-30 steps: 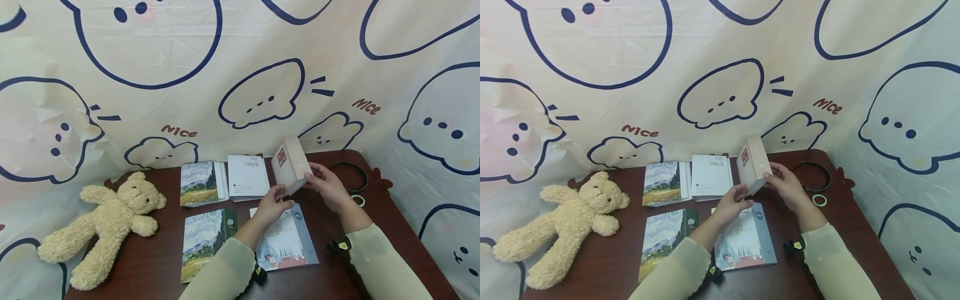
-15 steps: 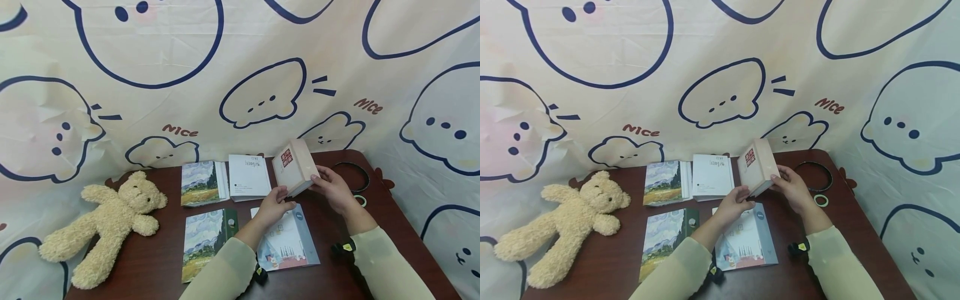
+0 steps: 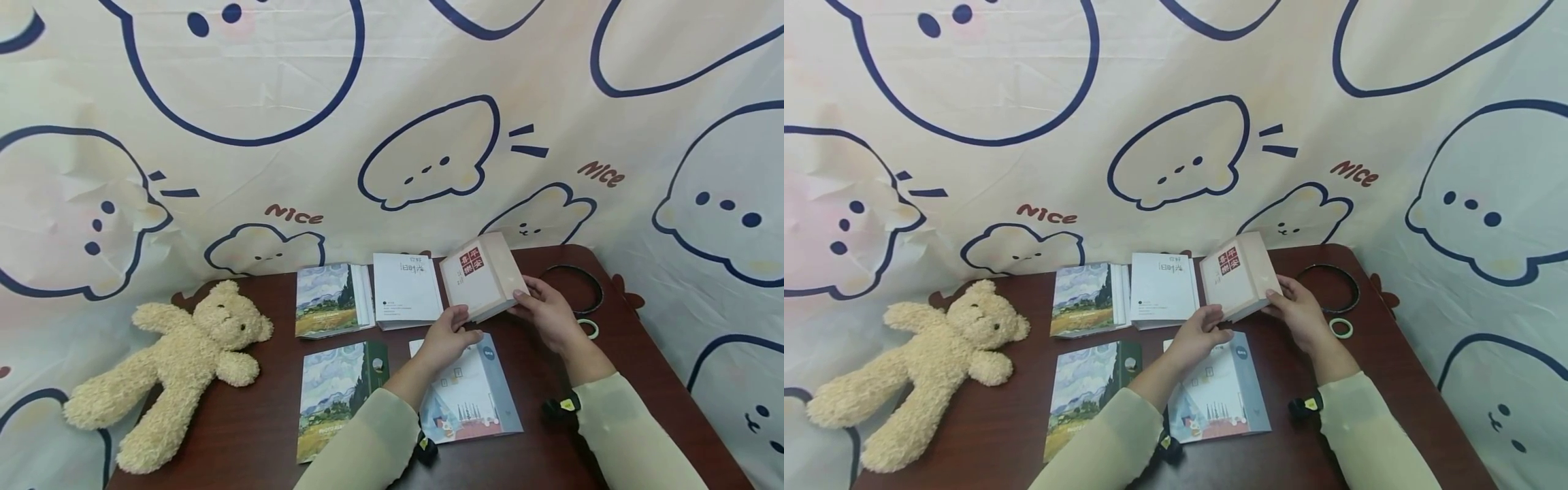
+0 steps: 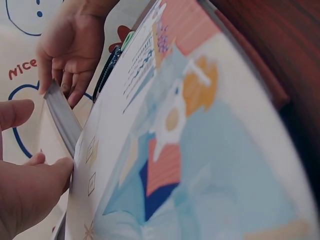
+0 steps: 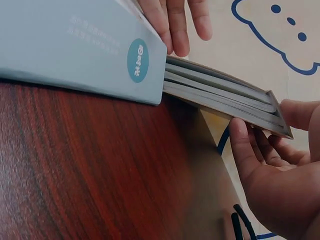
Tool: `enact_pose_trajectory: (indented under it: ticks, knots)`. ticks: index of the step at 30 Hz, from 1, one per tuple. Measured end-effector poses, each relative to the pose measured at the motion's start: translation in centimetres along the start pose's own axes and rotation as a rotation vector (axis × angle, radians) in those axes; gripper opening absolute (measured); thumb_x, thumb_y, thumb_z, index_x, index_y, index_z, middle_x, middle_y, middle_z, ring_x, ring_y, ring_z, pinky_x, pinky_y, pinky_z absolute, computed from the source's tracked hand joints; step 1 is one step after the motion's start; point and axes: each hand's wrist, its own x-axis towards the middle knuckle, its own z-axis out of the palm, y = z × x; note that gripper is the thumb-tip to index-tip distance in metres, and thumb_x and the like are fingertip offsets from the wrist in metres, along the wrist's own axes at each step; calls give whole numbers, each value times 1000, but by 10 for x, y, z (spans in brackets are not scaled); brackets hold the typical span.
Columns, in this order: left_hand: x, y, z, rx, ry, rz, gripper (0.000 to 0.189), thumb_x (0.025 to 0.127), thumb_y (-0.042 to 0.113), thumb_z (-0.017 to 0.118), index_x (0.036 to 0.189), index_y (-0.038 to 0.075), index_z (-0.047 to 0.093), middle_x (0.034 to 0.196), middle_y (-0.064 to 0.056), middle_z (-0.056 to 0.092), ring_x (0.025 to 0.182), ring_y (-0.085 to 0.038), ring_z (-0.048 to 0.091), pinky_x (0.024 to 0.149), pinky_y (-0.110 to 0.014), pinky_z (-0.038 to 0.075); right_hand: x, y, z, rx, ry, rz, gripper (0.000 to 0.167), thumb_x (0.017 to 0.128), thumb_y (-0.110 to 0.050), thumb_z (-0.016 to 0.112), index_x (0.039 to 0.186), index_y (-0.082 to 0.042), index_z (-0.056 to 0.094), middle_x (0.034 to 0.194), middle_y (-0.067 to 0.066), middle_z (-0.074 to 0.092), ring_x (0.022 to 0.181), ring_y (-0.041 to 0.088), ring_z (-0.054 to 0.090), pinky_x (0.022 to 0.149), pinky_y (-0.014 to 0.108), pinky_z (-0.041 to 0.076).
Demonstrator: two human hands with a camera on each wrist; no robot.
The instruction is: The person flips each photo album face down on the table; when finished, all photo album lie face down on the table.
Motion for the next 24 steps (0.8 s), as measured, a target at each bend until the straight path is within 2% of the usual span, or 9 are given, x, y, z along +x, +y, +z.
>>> enact_pose_trajectory:
  ticks: [9, 17, 24]
  knots:
    - [1, -1, 2, 4, 9, -5, 65, 94, 25, 76, 152, 12, 49, 153, -11, 53, 144, -32, 47, 117, -42, 40, 0, 8, -3, 4, 12, 19, 70, 108, -29, 58, 163, -2, 24, 158, 24, 40, 120, 20, 63, 100, 32, 54]
    - [2, -3, 2, 15, 16, -10, 66, 94, 25, 76, 152, 12, 49, 153, -10, 53, 144, -32, 47, 117, -43, 40, 2, 13, -5, -73, 18, 59, 67, 110, -26, 55, 162, 3, 24, 155, 29, 42, 132, 34, 56, 101, 33, 53]
    - [4, -3, 2, 22, 23, -6, 66, 92, 25, 77, 151, 10, 50, 152, -10, 53, 143, -32, 48, 116, -42, 40, 3, 18, -9, -168, 35, 62, 66, 110, -27, 55, 161, 4, 27, 154, 29, 42, 132, 37, 55, 100, 30, 53]
